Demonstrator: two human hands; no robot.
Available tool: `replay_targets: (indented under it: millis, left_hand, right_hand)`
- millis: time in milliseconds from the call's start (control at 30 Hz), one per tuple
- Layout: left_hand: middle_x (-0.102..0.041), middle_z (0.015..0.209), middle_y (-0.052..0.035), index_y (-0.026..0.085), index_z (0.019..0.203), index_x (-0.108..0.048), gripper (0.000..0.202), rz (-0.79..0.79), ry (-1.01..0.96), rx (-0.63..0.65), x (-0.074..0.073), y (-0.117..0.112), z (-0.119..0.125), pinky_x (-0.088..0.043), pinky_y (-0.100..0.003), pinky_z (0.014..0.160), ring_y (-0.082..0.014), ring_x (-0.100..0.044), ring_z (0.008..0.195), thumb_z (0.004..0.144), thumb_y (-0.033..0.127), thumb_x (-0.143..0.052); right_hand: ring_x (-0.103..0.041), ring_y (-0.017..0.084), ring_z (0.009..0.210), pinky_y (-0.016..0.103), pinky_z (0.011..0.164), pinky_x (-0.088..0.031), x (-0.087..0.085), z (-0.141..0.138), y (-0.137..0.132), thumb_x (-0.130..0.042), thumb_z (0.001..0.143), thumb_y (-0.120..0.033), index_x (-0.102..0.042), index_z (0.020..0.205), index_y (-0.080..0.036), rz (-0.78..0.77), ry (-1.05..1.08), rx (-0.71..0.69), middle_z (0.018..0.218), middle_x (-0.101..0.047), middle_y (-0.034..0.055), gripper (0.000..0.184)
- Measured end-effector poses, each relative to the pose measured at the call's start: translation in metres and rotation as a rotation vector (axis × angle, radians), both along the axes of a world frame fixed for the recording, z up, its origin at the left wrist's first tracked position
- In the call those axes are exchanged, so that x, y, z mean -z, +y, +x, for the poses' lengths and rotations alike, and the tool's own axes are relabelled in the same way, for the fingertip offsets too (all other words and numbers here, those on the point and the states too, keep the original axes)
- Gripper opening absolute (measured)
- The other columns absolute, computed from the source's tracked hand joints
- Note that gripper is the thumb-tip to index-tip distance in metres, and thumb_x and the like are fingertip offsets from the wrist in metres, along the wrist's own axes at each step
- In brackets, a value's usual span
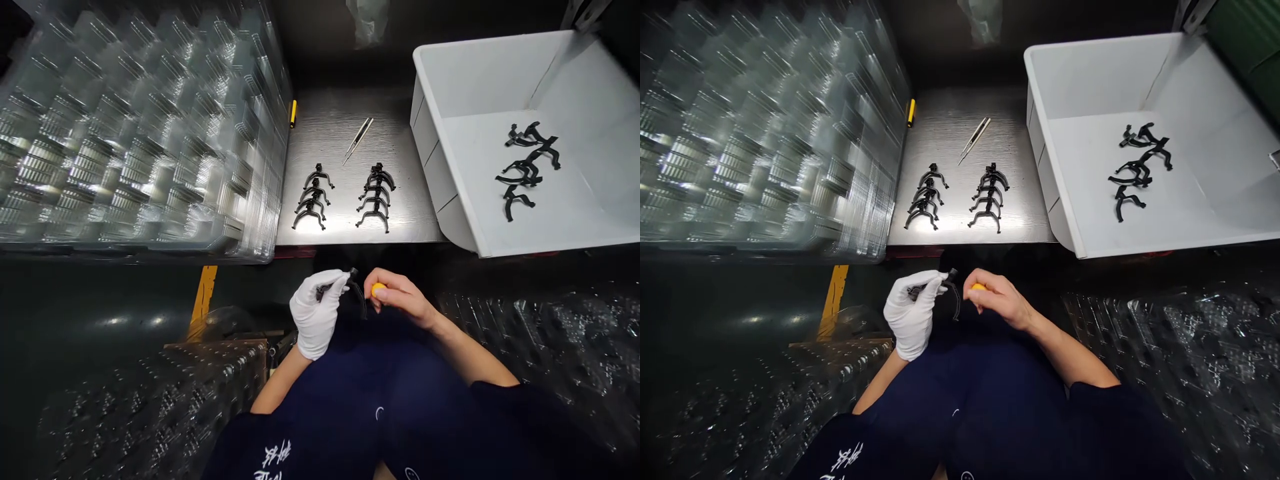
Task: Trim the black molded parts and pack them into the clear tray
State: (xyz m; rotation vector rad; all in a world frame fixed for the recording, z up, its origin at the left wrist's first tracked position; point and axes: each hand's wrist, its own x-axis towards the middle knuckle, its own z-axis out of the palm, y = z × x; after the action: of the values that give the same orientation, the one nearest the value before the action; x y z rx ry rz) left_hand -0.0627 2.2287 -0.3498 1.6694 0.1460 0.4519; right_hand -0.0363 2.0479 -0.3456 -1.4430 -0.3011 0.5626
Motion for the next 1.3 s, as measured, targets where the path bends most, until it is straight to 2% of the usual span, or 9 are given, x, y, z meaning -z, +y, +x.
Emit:
replay_targets:
  millis: [267,467,567,633,767,900,1067,1200,1300]
  left_hand:
    - [-0.079,0.091,-0.0038,0.021,0.093,-0.075,0.008,0.198,-0.139,0.058,0.008,0.011,-0.003,-0.063,-0.034,0.080,-0.0197,-0.076,0.085,0.089,0.028,-0.073]
    - [-0.078,0.095,-0.0049,0.021,0.103,-0.073,0.020,0.381,-0.364,0.221,0.008,0.016,-0.001,-0.062,-0.030,0.075,-0.0182,-0.075,0.080,0.084,0.017,-0.077]
    - [-0.074,0.115,-0.0107,0.020,0.121,-0.067,0.041,0.425,-0.272,0.196,0.001,0.013,0.006,-0.061,-0.031,0.073,-0.0183,-0.072,0.083,0.083,0.028,-0.079]
    - [-0.071,0.124,-0.0120,0.021,0.123,-0.067,0.037,0.499,-0.236,0.276,-0.002,0.011,0.010,-0.061,-0.033,0.081,-0.0207,-0.071,0.095,0.088,0.033,-0.073]
    - [-0.077,0.109,-0.0064,0.022,0.113,-0.072,0.022,0.601,-0.296,0.388,-0.001,0.013,0.013,-0.058,-0.029,0.088,-0.0184,-0.073,0.099,0.096,0.020,-0.059]
    - [-0.079,0.089,-0.0031,0.022,0.113,-0.073,0.023,0.931,-0.284,0.266,0.000,0.016,0.008,-0.053,-0.024,0.068,-0.0156,-0.072,0.075,0.096,0.017,-0.058]
    - [-0.074,0.074,-0.0016,0.028,0.114,-0.073,0.026,1.225,-0.247,0.236,-0.007,0.017,0.007,-0.038,-0.025,0.052,-0.0144,-0.063,0.059,0.095,0.020,-0.057]
    - [-0.076,0.077,-0.0036,0.027,0.112,-0.076,0.025,1.081,-0.211,0.247,-0.006,0.019,0.007,-0.045,-0.023,0.056,-0.0149,-0.067,0.063,0.096,0.023,-0.057]
    - [-0.079,0.091,-0.0045,0.024,0.118,-0.074,0.027,0.623,-0.034,0.372,-0.007,0.022,0.005,-0.056,-0.024,0.068,-0.0157,-0.072,0.073,0.096,0.027,-0.060]
  right_hand:
    - [-0.044,0.008,0.049,0.021,0.046,-0.036,-0.018,-0.006,0.014,-0.079,0.074,-0.056,-0.060,0.071,-0.018,-0.189,0.192,-0.019,0.058,-0.051,-0.0040,0.043]
    - [-0.047,0.009,0.056,0.022,0.053,-0.038,0.001,-0.003,0.017,-0.066,0.088,-0.037,-0.065,0.075,-0.017,-0.255,-0.316,0.072,0.064,-0.058,-0.0012,0.024]
    - [-0.050,0.011,0.056,0.023,0.054,-0.041,0.011,-0.002,0.019,-0.058,0.089,-0.026,-0.067,0.081,-0.018,-0.240,-0.601,0.138,0.065,-0.059,-0.0001,0.015]
    - [-0.050,0.012,0.055,0.023,0.052,-0.042,0.015,-0.001,0.019,-0.055,0.088,-0.023,-0.067,0.081,-0.019,-0.234,-0.691,0.168,0.064,-0.059,-0.0002,0.015]
    - [-0.057,0.012,0.058,0.023,0.055,-0.045,0.014,0.005,0.007,-0.060,0.090,-0.025,-0.071,0.081,-0.018,-0.265,-0.631,0.136,0.068,-0.065,0.0015,0.016]
    - [-0.064,0.013,0.062,0.023,0.057,-0.049,0.004,0.008,-0.012,-0.070,0.089,-0.032,-0.075,0.087,-0.018,-0.302,-0.481,0.234,0.077,-0.073,0.0030,0.015]
    - [-0.065,0.013,0.059,0.023,0.057,-0.050,-0.003,0.004,-0.012,-0.076,0.086,-0.034,-0.077,0.083,-0.018,-0.278,-0.537,0.147,0.074,-0.074,0.0039,0.016]
    - [-0.062,0.013,0.057,0.023,0.055,-0.049,-0.002,0.003,-0.005,-0.075,0.083,-0.031,-0.076,0.078,-0.018,-0.266,-0.434,0.172,0.071,-0.072,0.0033,0.014]
    - [-0.052,0.010,0.048,0.022,0.046,-0.043,0.000,0.005,-0.002,-0.077,0.080,-0.039,-0.074,0.075,-0.018,-0.217,-0.109,0.195,0.061,-0.063,0.0000,0.022]
